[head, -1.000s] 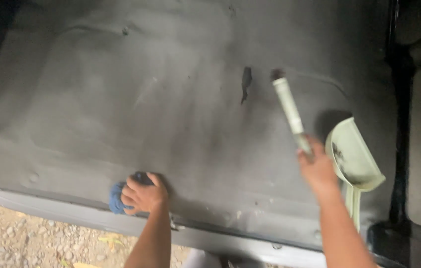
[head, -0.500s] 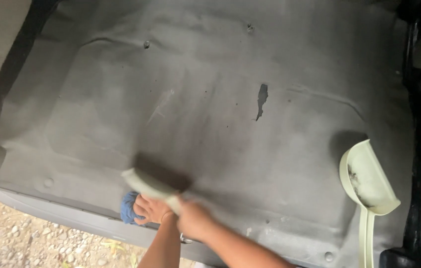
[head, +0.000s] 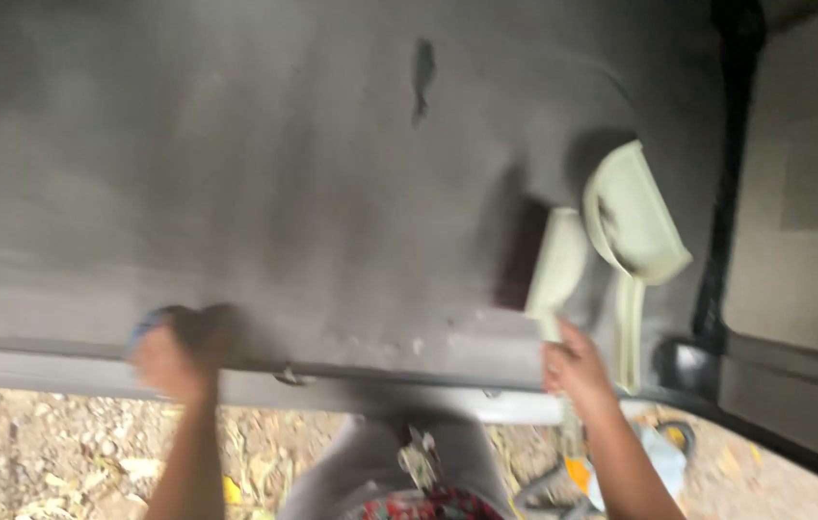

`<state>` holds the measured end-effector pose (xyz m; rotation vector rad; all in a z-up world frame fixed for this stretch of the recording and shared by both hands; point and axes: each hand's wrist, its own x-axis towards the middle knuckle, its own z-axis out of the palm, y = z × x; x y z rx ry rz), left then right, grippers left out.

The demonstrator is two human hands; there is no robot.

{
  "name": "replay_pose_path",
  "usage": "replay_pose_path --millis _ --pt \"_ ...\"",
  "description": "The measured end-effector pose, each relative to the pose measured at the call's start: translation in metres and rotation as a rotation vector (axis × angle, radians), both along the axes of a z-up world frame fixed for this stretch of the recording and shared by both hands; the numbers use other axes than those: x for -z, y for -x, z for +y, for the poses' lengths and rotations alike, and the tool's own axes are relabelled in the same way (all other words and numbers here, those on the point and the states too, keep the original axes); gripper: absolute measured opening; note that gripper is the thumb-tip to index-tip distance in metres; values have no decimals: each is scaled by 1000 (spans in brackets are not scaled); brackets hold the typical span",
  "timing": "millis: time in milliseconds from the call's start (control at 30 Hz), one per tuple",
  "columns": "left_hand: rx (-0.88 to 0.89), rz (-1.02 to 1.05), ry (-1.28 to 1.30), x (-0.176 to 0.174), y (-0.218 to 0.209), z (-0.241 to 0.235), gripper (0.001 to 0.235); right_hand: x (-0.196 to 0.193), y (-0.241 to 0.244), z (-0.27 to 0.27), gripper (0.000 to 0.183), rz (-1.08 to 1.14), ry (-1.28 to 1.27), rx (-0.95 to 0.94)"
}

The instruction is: The person cleans the rear bumper and license plate of a car using a blue cloth and a small brush. They then open the trunk and sweep the interior floor with the brush and a dustpan, collecting debris. Finally, they wipe the trunk floor with the cloth.

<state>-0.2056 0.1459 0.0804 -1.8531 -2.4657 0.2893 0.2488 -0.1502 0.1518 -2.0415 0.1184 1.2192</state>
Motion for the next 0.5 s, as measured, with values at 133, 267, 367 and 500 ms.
replay_pose_path --millis 133,267,367,500 --pt "-40 872 105 -29 78 18 40 -106 10 -10 68 -310 527 -375" --pt "-221 -183 -382 -40 82 43 56 15 73 -52 72 -334 584 -683" --pt "81 -43 -148 -13 42 72 8 -73 126 6 56 59 278 -639" --pt "369 9 -476 -54 -95 42 39 -109 112 5 68 15 25 -723"
